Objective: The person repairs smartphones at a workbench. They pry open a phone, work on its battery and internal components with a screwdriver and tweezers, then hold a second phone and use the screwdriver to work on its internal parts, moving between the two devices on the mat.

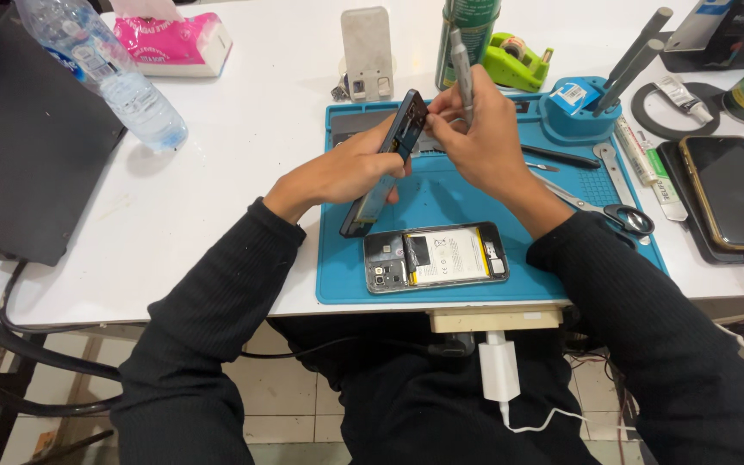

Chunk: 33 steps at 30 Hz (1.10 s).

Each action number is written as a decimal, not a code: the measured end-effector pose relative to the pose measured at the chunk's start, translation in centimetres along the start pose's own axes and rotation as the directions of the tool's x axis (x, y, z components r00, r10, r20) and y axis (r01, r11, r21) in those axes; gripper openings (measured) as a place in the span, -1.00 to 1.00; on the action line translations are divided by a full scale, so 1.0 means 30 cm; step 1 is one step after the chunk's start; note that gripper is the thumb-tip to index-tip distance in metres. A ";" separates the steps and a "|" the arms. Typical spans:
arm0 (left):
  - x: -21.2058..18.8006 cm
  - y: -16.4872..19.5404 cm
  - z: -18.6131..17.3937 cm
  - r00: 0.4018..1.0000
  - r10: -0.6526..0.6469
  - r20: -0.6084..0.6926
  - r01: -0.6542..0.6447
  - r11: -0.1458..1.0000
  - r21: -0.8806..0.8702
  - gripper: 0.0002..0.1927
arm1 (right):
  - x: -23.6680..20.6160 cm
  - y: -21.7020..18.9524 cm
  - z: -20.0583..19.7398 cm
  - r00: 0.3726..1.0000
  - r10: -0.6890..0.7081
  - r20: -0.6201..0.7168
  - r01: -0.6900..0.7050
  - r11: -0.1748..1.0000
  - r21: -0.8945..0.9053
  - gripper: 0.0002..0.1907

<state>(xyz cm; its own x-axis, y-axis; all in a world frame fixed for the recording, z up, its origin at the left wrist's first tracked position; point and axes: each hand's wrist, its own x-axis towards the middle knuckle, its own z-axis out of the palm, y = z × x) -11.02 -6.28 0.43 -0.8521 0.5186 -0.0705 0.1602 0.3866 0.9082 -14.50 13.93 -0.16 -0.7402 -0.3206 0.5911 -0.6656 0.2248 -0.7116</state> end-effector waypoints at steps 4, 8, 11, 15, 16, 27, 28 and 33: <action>0.011 -0.014 0.009 1.000 0.001 -0.015 -0.002 0.999 -0.053 -0.26 | -0.002 0.011 0.010 0.998 0.050 -0.037 -0.051 0.998 -0.034 -0.68; 0.045 -0.042 0.046 0.998 -0.025 -0.064 0.021 0.998 -0.062 -0.30 | -0.013 0.037 0.037 0.987 0.046 -0.155 -0.073 0.982 -0.172 -0.68; 0.057 -0.067 0.079 0.990 0.082 -0.115 -0.091 0.993 -0.069 -0.26 | -0.019 0.055 0.043 0.958 0.190 -0.214 -0.207 0.977 -0.057 -0.68; 0.062 -0.078 0.087 0.985 0.120 -0.123 -0.129 0.990 -0.063 -0.23 | -0.014 0.080 0.032 0.971 0.180 -0.156 -0.153 0.973 0.173 -0.66; 0.061 -0.077 0.089 0.977 0.169 -0.129 -0.176 0.983 -0.043 -0.22 | -0.011 0.085 0.031 0.972 0.196 -0.127 -0.157 0.951 0.268 -0.67; 0.044 -0.041 0.073 0.989 0.126 -0.072 -0.126 0.992 0.002 -0.19 | 0.013 0.038 0.003 0.969 0.248 0.008 -0.231 0.889 0.395 -0.66; 0.044 -0.036 0.062 0.997 0.055 -0.063 -0.057 0.998 -0.024 -0.20 | 0.018 0.024 0.003 0.968 0.250 0.018 -0.238 0.894 0.381 -0.65; 0.016 -0.015 -0.016 0.991 -0.131 -0.031 0.119 0.961 -0.251 -0.24 | 0.008 -0.012 -0.020 0.968 0.207 0.140 -0.218 0.973 0.072 -0.63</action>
<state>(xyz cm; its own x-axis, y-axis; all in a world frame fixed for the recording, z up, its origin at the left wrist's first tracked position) -11.74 -6.57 0.17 -0.8810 0.4395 -0.1755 -0.0725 0.2411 0.9678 -14.49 14.32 0.48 -0.8409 -0.3932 0.3719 -0.4795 0.2227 -0.8488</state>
